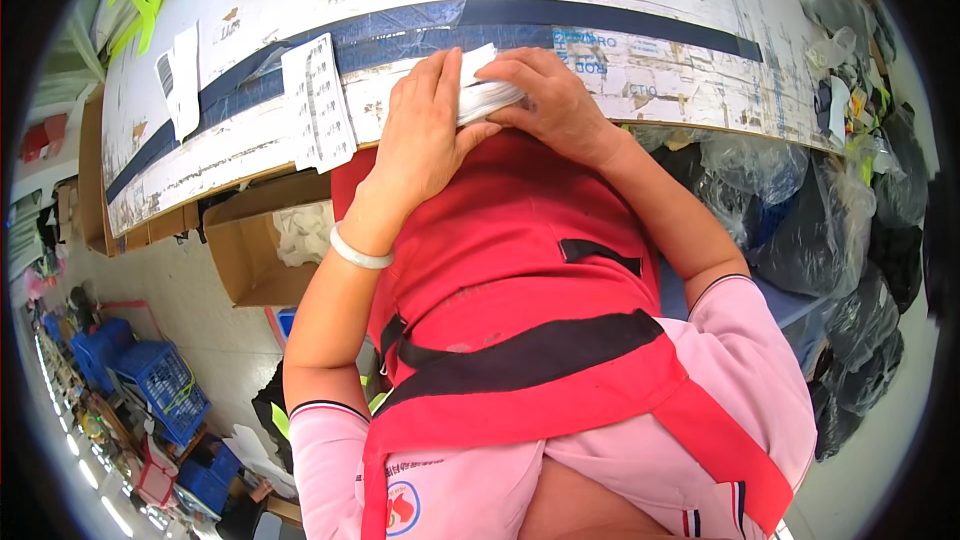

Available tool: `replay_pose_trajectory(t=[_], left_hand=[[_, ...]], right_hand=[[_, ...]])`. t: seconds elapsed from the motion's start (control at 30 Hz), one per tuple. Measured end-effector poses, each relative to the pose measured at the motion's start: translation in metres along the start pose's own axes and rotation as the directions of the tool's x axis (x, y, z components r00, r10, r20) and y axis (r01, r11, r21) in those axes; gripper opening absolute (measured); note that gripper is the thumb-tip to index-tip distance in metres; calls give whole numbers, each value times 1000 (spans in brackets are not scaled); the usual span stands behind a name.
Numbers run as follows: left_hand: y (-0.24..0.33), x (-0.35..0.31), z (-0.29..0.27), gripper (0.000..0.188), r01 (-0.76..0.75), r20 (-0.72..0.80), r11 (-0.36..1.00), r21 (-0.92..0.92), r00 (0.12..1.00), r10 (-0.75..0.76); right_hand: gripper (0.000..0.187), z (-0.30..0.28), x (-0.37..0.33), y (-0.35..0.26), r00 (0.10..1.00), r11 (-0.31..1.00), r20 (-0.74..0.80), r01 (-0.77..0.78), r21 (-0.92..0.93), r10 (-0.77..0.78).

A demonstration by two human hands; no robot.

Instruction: The person is peeling and applying labels/tags to small white rectangular items on a work table.

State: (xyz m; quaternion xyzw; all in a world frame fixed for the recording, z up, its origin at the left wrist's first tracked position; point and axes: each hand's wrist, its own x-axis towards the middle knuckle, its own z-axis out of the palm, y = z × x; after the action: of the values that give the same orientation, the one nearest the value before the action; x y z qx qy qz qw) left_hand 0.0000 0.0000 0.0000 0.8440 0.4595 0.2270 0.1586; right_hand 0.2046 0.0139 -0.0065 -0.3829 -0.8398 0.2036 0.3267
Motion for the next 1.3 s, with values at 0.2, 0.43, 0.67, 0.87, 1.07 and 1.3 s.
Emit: replay_pose_trajectory(t=[0.2,0.43,0.67,0.87,1.07,1.3], left_hand=[[6,4,2,72,-3,21,998,67,1000,1],[5,11,1,73,-45,46,994,103,998,40],[15,22,-8,79,-16,78,982,190,997,2],[14,24,6,86,26,93,976,218,994,-47],[19,19,3,84,66,87,974,215,992,-86],[23,22,1,79,104,86,983,149,989,-117]], right_hand=[[44,-1,-3,1,998,993,14,-65,97,64],[44,-3,0,5,999,994,16,-52,92,51],[28,-42,15,20,948,886,88,-318,338,307],[20,-52,57,114,868,908,-268,-398,133,419],[20,-49,105,176,855,872,-399,-439,-214,332],[17,-44,103,187,858,888,-380,-429,-162,346]])
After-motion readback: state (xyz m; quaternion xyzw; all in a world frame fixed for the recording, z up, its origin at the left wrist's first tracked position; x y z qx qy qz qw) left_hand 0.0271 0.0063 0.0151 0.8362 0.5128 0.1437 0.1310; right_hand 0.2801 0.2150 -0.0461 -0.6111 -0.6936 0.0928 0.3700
